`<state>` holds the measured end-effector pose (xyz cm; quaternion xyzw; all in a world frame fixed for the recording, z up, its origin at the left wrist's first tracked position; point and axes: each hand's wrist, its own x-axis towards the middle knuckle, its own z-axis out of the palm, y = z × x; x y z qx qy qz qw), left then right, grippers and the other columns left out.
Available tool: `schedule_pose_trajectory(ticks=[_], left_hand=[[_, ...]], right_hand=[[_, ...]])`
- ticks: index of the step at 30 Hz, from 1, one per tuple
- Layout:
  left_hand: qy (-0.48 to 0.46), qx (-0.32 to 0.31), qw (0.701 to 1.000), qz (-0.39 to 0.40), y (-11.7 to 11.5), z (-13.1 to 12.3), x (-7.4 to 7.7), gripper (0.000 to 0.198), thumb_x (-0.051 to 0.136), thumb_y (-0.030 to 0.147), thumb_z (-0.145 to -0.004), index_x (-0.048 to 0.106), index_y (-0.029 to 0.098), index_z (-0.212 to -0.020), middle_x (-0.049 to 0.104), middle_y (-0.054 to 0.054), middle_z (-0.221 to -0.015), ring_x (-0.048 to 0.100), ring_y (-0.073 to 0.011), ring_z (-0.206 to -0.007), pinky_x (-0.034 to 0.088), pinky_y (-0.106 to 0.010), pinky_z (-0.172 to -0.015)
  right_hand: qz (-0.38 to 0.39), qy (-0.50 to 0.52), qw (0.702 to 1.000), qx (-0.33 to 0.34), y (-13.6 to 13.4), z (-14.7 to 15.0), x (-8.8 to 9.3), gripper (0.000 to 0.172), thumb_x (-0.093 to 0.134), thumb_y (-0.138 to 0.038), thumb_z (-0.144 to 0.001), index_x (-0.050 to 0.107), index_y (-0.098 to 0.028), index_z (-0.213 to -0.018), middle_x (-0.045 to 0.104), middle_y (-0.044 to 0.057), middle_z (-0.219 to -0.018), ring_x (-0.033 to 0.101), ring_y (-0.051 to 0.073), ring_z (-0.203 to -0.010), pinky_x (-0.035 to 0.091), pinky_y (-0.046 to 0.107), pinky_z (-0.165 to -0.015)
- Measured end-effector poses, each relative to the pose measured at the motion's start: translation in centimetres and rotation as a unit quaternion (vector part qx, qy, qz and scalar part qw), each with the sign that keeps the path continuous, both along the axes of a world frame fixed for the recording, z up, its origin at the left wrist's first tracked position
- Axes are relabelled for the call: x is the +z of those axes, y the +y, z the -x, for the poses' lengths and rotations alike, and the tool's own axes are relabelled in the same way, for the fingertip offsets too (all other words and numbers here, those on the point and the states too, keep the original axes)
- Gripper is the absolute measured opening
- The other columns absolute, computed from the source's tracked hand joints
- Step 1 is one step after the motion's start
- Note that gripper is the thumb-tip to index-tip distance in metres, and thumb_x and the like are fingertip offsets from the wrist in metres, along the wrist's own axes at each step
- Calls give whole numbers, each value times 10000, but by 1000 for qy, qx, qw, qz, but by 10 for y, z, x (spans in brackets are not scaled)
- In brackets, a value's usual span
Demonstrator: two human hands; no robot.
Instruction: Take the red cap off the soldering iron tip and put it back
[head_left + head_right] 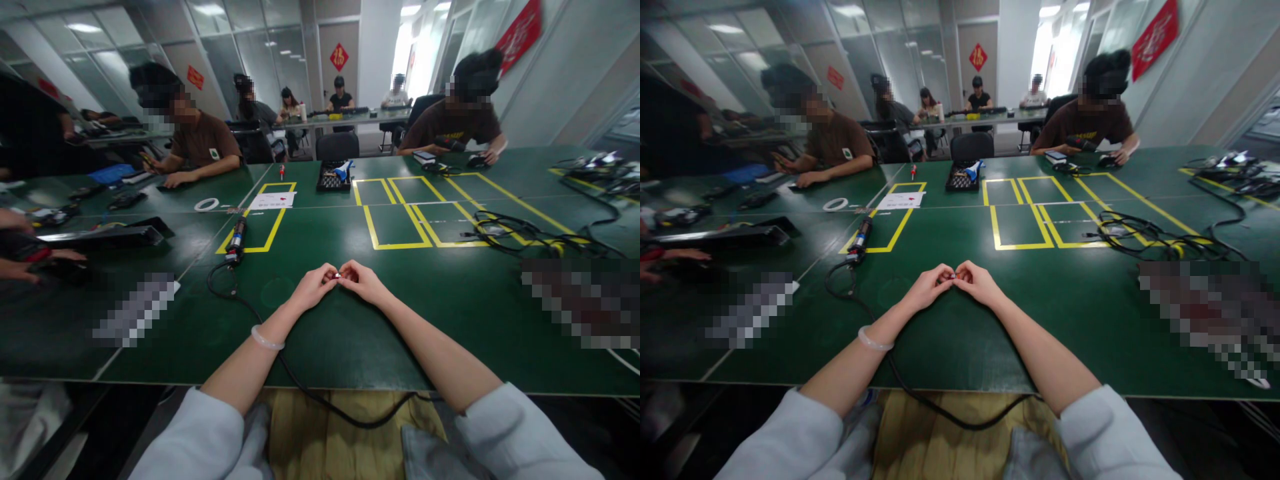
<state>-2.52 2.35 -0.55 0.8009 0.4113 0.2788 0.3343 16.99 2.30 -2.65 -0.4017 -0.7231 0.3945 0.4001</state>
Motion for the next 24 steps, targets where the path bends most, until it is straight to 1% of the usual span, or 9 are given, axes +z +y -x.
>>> schedule_pose_trajectory(ticks=[4, 8, 12, 14, 17, 19, 21, 22, 24], left_hand=[[-3, -7, 1000, 11, 0, 0, 0, 202, 530, 338, -874, 560, 188, -1006, 655, -33, -931, 618, -138, -803, 465, -234, -711], [1, -5, 1000, 14, -1, 1, 1, 242, 519, 388, -881, 585, 186, -998, 661, -33, -905, 618, -145, -788, 463, -245, -714], [5, 23, 1000, 17, 3, 8, 4, 336, 427, 450, -920, 609, 186, -1021, 655, -27, -825, 608, -147, -742, 467, -264, -721], [15, 50, 999, 2, 10, 16, 6, 346, 423, 449, -921, 610, 191, -1055, 661, -34, -874, 616, -155, -792, 472, -273, -757], [53, 125, 989, -65, 25, 38, 11, 334, 443, 409, -910, 607, 188, -1100, 644, -61, -1032, 608, -174, -934, 465, -299, -860], [89, 204, 967, -127, 37, 58, 15, 335, 443, 371, -904, 601, 176, -1126, 609, -84, -1125, 578, -193, -1030, 438, -323, -941], [142, 297, 929, -168, 48, 84, 19, 358, 443, 351, -897, 584, 169, -1171, 569, -106, -1202, 531, -224, -1127, 399, -358, -1007], [173, 343, 906, -175, 52, 97, 21, 382, 452, 352, -890, 570, 167, -1202, 547, -119, -1241, 502, -247, -1170, 382, -381, -1027], [235, 424, 859, -163, 59, 125, 22, 461, 481, 374, -869, 525, 152, -1271, 498, -152, -1315, 455, -303, -1224, 365, -434, -1036]], right_hand=[[-12, -20, 1000, 5, 2, -1, -2, 194, 604, -329, -817, 573, -171, -925, 564, -18, -729, 498, 111, -626, 407, 240, -606], [-19, -34, 999, -6, 3, -1, -2, 172, 604, -314, -812, 583, -170, -905, 562, -13, -735, 501, 116, -632, 404, 243, -602], [-3, -36, 999, -13, 2, -1, 0, 182, 609, -331, -810, 580, -172, -895, 543, -25, -693, 483, 113, -608, 391, 239, -582], [2, -34, 999, -11, 1, -1, 1, 191, 613, -339, -810, 579, -171, -894, 538, -29, -684, 479, 110, -603, 389, 237, -582], [7, -28, 1000, -6, 0, 0, 2, 192, 613, -336, -811, 578, -170, -900, 545, -26, -694, 484, 109, -609, 394, 237, -591], [9, -27, 1000, -6, 0, 0, 3, 183, 615, -321, -807, 577, -169, -902, 549, -24, -701, 487, 109, -613, 397, 237, -598], [8, -29, 1000, -7, 0, 0, 3, 176, 616, -309, -804, 579, -166, -901, 550, -23, -704, 488, 109, -616, 397, 238, -601], [7, -31, 999, -9, 0, 0, 3, 174, 616, -306, -803, 581, -164, -898, 550, -22, -704, 489, 110, -617, 397, 239, -601], [5, -35, 999, -10, 0, -1, 2, 171, 615, -303, -804, 585, -163, -897, 551, -20, -703, 490, 111, -620, 397, 240, -603]])
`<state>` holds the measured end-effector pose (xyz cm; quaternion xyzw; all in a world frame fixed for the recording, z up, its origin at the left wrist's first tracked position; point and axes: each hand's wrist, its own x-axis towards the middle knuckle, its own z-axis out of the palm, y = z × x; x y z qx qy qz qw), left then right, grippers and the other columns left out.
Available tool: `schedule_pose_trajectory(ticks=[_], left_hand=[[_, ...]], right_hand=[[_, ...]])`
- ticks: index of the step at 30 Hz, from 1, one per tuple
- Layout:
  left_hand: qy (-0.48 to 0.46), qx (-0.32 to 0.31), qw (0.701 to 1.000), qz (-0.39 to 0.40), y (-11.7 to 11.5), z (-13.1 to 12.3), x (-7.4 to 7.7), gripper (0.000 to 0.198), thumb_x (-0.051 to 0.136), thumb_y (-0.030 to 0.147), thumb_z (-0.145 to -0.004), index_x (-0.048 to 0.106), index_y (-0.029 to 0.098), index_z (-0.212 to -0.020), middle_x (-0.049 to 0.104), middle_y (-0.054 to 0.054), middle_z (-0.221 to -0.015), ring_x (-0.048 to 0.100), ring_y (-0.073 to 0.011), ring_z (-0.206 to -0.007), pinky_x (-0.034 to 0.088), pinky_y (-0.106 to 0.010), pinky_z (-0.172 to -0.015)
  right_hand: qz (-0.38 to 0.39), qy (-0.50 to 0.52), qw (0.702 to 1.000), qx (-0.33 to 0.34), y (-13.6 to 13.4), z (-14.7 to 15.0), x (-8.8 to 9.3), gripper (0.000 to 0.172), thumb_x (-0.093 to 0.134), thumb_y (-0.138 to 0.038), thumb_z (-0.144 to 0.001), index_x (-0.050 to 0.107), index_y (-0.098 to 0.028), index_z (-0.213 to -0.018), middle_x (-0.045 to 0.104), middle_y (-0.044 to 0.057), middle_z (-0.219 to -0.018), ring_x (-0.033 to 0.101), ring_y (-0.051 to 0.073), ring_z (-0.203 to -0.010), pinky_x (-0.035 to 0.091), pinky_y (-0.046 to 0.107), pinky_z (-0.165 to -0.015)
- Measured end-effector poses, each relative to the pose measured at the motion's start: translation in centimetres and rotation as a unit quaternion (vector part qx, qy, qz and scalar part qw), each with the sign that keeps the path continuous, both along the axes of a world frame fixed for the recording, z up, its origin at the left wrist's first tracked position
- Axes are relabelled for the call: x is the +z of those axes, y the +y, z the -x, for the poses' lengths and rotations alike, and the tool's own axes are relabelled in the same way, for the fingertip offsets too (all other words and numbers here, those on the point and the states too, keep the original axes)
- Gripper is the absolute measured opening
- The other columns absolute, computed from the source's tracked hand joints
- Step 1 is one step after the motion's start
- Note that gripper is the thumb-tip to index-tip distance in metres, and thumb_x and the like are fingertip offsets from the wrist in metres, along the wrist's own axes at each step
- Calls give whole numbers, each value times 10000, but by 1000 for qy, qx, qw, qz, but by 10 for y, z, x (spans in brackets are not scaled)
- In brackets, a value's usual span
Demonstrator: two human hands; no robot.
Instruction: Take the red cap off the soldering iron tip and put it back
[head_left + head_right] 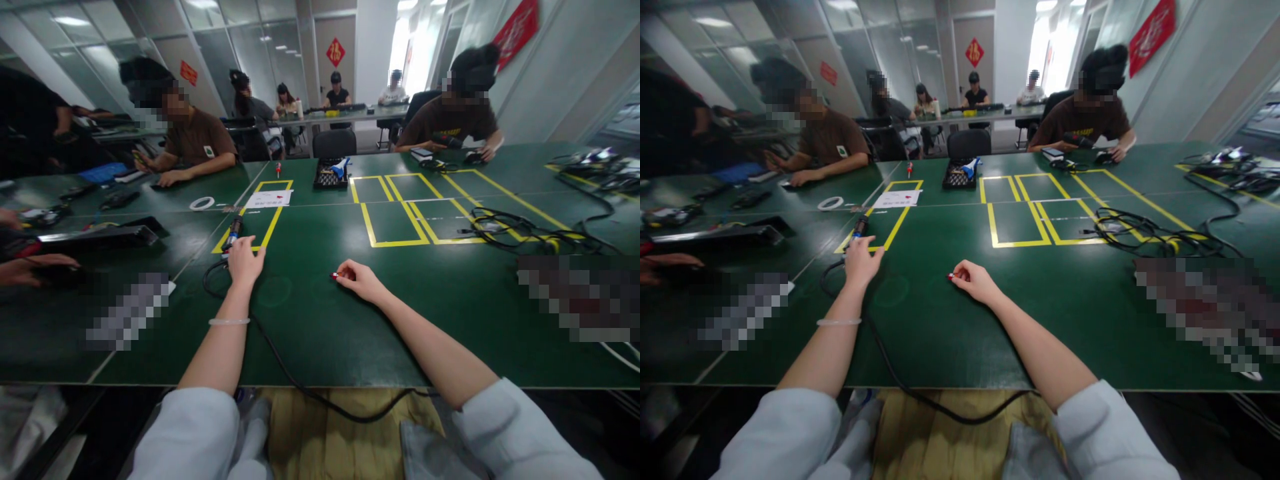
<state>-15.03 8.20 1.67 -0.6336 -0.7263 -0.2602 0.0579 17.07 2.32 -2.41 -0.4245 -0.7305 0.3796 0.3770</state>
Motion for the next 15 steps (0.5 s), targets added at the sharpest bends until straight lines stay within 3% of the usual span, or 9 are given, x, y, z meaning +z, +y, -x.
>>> schedule_pose_trajectory(ticks=[3, 5, 15], left_hand=[[36, 111, 992, 55, 4, 38, -4, 618, 530, 434, -821, 448, 105, -1336, 442, -206, -1375, 439, -375, -1225, 381, -494, -999], [43, 139, 984, 101, 4, 58, -8, 673, 526, 479, -810, 420, 93, -1352, 442, -227, -1374, 450, -401, -1210, 404, -515, -960], [44, 52, 979, 194, 22, 96, -14, 651, 413, 545, -851, 418, 127, -1351, 446, -215, -1391, 493, -377, -1200, 435, -490, -927]], right_hand=[[-1, 3, 1000, 3, 1, -1, -2, 166, 612, -295, -804, 587, -166, -906, 556, -19, -709, 490, 111, -622, 400, 238, -603], [-2, 6, 1000, 6, 1, -1, -3, 162, 610, -293, -805, 586, -169, -907, 557, -18, -712, 492, 111, -624, 402, 237, -601], [-7, -2, 1000, -2, 1, 0, -4, 161, 615, -300, -804, 592, -172, -899, 549, -24, -690, 482, 111, -607, 386, 234, -580]])
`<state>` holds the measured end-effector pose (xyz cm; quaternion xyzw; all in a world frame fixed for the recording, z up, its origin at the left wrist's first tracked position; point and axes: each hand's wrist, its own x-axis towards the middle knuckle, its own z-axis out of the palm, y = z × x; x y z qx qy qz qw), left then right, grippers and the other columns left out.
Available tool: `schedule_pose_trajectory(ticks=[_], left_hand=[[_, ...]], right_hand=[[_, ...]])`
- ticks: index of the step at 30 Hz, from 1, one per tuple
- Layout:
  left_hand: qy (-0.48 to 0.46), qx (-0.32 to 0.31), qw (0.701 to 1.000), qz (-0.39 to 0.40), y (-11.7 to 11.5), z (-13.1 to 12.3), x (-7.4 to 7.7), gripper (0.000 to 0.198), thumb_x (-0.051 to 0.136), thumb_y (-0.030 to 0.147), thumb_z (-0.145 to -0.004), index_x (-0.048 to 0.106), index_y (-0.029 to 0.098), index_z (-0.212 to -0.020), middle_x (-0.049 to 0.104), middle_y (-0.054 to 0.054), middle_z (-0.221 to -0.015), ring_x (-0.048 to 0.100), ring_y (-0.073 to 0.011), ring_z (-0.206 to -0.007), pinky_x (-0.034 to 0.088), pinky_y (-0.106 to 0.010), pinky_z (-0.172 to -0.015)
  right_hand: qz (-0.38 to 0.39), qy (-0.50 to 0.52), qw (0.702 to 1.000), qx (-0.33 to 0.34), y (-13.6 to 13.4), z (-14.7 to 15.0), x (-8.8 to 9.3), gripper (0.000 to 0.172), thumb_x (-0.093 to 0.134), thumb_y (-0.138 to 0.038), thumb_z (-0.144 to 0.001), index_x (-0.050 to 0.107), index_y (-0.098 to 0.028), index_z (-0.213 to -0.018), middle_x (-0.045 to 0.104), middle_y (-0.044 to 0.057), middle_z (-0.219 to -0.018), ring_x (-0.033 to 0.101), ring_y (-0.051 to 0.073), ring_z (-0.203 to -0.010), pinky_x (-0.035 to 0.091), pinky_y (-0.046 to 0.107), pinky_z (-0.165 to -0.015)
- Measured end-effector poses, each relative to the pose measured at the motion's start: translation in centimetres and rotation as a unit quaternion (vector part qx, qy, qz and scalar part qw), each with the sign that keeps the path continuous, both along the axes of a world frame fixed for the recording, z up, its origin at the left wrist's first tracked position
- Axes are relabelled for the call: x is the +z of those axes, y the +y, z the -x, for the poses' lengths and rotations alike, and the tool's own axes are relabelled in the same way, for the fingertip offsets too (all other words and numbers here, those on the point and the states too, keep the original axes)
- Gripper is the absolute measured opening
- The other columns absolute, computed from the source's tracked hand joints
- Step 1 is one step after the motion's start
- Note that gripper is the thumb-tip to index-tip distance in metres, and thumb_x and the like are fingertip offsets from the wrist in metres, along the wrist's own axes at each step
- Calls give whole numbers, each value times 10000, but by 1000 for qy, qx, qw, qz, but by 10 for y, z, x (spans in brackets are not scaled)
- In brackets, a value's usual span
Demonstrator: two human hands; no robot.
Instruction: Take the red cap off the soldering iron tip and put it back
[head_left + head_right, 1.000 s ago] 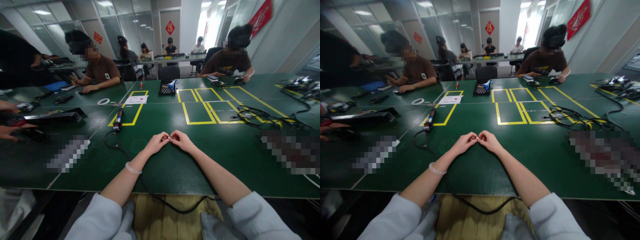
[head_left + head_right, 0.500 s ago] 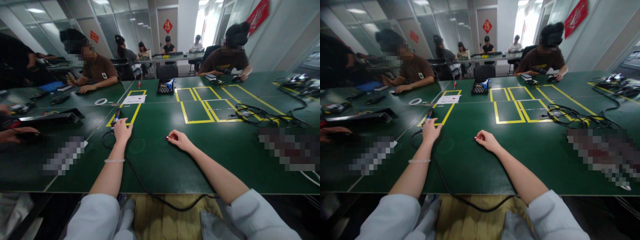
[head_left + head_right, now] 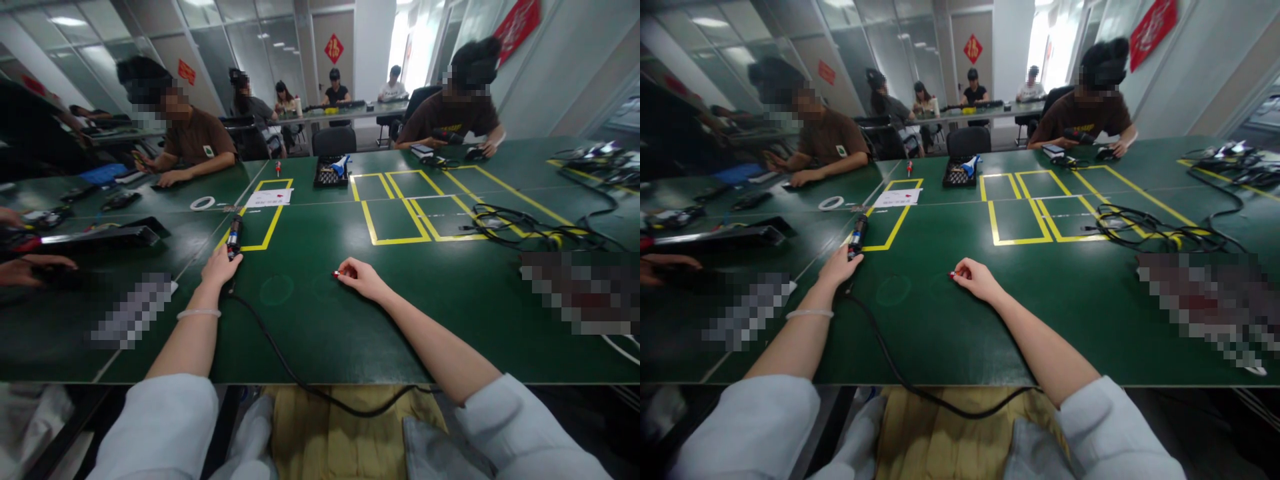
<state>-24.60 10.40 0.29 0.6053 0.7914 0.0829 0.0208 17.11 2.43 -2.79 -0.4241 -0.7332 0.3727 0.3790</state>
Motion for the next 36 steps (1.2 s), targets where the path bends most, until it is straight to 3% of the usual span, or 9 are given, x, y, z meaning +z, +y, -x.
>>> schedule_pose_trajectory(ticks=[6, 13, 17, 26, 32, 36], left_hand=[[10, 12, 1000, -9, 3, -13, 4, 695, 505, 526, -795, 393, 156, -1373, 423, -205, -1382, 491, -375, -1194, 447, -501, -921], [30, -11, 998, -47, -21, -83, 7, 629, 548, 474, -767, 450, 140, -1291, 464, -197, -1277, 515, -365, -1139, 488, -472, -852], [33, -75, 996, -48, -38, -129, 8, 566, 551, 430, -771, 462, 143, -1251, 479, -186, -1231, 522, -355, -1115, 497, -451, -819], [-42, -249, 964, -80, -79, -216, -5, 597, 593, 335, -771, 410, 177, -1317, 462, -152, -1268, 542, -292, -1091, 464, -366, -853], [-84, -328, 937, -79, -94, -237, -8, 613, 599, 298, -772, 402, 198, -1345, 463, -142, -1294, 548, -294, -1094, 442, -381, -894], [-68, -342, 934, -74, -95, -238, -7, 620, 585, 305, -781, 390, 186, -1357, 465, -136, -1323, 544, -287, -1112, 445, -373, -911]], right_hand=[[-1, -2, 1000, 0, 1, 0, -2, 170, 619, -308, -808, 599, -169, -905, 551, -22, -692, 489, 111, -612, 387, 233, -583], [-6, -3, 1000, -8, 1, 1, -1, 156, 622, -292, -791, 591, -173, -887, 549, -23, -686, 484, 112, -608, 391, 237, -588], [-5, 30, 1000, -4, 1, 1, -2, 187, 604, -281, -791, 544, -185, -940, 563, -22, -741, 490, 109, -616, 401, 239, -600], [-66, -8, 997, -24, 1, 0, 0, 97, 561, -235, -792, 471, -201, -802, 495, -29, -709, 459, 118, -617, 380, 245, -611], [-96, -42, 994, -26, 0, 1, 1, 93, 550, -179, -759, 461, -199, -774, 504, -7, -752, 470, 133, -653, 379, 256, -633], [-94, -59, 994, -11, 1, -1, -1, 79, 558, -158, -768, 503, -192, -814, 525, -2, -779, 490, 134, -676, 393, 252, -657]])
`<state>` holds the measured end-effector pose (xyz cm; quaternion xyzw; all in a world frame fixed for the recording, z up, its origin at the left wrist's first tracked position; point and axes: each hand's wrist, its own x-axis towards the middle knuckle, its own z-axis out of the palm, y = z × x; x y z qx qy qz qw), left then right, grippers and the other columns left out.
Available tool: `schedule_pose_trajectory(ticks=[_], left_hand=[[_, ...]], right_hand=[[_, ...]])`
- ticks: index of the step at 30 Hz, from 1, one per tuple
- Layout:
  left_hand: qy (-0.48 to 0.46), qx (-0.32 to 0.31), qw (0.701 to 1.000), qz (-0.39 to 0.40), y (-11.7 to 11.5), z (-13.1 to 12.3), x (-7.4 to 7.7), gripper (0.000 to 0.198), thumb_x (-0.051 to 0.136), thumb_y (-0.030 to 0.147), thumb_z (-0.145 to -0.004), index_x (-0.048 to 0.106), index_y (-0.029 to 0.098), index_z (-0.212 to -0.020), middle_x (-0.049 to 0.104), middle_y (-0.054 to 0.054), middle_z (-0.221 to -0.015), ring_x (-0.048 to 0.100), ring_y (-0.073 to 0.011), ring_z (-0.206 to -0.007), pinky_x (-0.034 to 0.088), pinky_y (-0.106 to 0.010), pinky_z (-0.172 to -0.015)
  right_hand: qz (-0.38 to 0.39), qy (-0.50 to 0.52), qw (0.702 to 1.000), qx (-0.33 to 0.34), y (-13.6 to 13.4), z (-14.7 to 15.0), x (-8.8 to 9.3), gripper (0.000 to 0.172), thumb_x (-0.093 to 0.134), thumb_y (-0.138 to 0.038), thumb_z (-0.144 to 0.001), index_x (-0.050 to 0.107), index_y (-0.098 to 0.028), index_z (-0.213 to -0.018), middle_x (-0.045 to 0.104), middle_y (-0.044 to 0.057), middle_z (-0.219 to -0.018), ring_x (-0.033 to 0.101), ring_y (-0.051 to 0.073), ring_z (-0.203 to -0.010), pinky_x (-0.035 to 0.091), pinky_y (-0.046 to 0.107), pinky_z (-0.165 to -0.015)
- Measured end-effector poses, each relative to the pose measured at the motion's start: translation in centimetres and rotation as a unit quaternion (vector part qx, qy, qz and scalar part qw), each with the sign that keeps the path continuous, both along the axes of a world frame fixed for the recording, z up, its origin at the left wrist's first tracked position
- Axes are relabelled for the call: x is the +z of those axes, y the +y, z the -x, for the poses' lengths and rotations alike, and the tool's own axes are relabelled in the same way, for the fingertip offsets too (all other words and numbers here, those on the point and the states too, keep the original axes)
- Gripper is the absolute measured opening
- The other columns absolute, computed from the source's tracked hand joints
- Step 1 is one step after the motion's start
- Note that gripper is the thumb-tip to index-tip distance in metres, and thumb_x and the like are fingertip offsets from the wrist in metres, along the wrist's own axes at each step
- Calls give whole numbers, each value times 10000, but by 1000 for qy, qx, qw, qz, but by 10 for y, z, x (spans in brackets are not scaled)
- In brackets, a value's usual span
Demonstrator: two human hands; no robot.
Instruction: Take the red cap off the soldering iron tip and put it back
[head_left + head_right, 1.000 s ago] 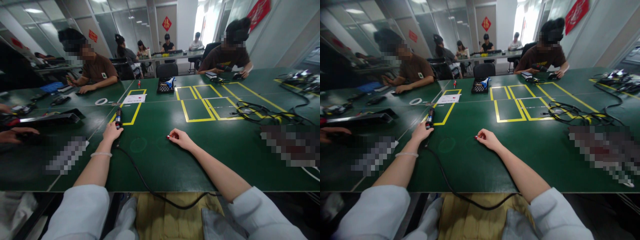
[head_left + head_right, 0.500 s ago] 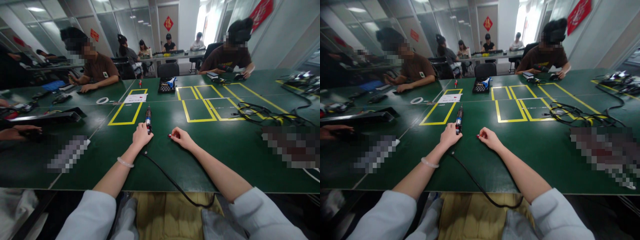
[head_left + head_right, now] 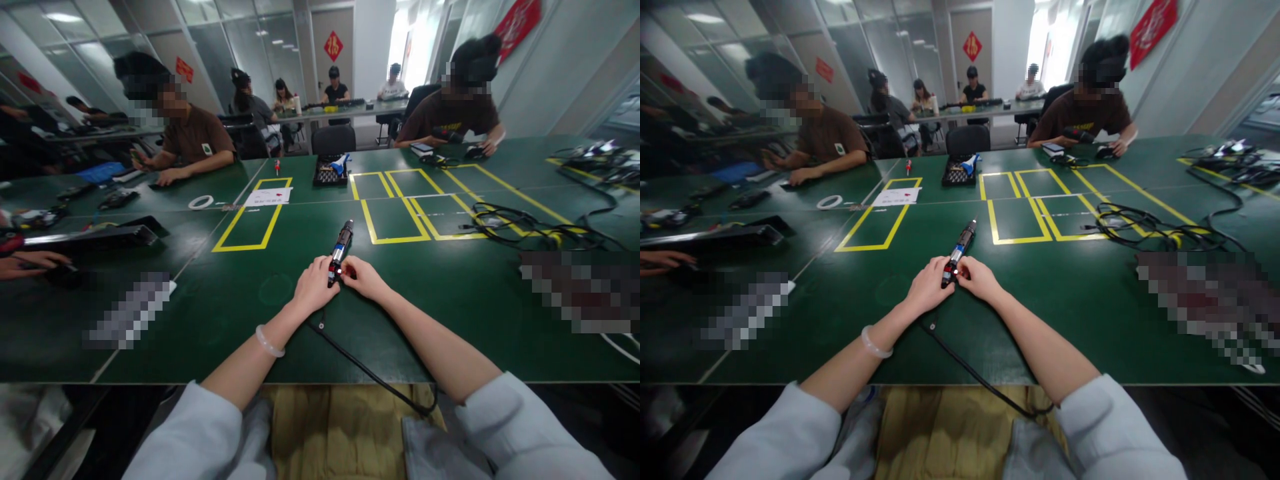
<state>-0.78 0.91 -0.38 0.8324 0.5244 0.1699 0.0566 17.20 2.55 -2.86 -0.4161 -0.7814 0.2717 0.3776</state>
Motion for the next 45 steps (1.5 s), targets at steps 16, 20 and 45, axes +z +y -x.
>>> schedule_pose_trajectory(ticks=[16, 20, 45], left_hand=[[90, 38, 995, -30, 4, -16, 7, 614, 499, 467, -877, 363, 170, -1396, 515, -144, -1229, 557, -271, -1043, 438, -351, -827], [120, 54, 990, -52, 6, -23, 9, 591, 491, 452, -885, 387, 175, -1396, 525, -137, -1144, 544, -270, -994, 431, -350, -782], [182, 262, 948, 14, 86, 170, 14, 697, 348, 591, -870, 377, 170, -1426, 468, -218, -1277, 499, -375, -1110, 423, -456, -867]], right_hand=[[-39, -23, 997, -55, -4, 0, 8, 143, 562, -188, -876, 658, -164, -771, 544, 13, -755, 512, 117, -667, 388, 239, -652], [-43, -18, 998, -46, -3, -2, 6, 167, 555, -205, -888, 667, -171, -769, 547, 21, -799, 524, 124, -713, 403, 242, -685], [4, 9, 999, -51, 1, -6, 0, 126, 556, -204, -889, 670, -173, -848, 568, 11, -814, 516, 107, -687, 399, 231, -675]])
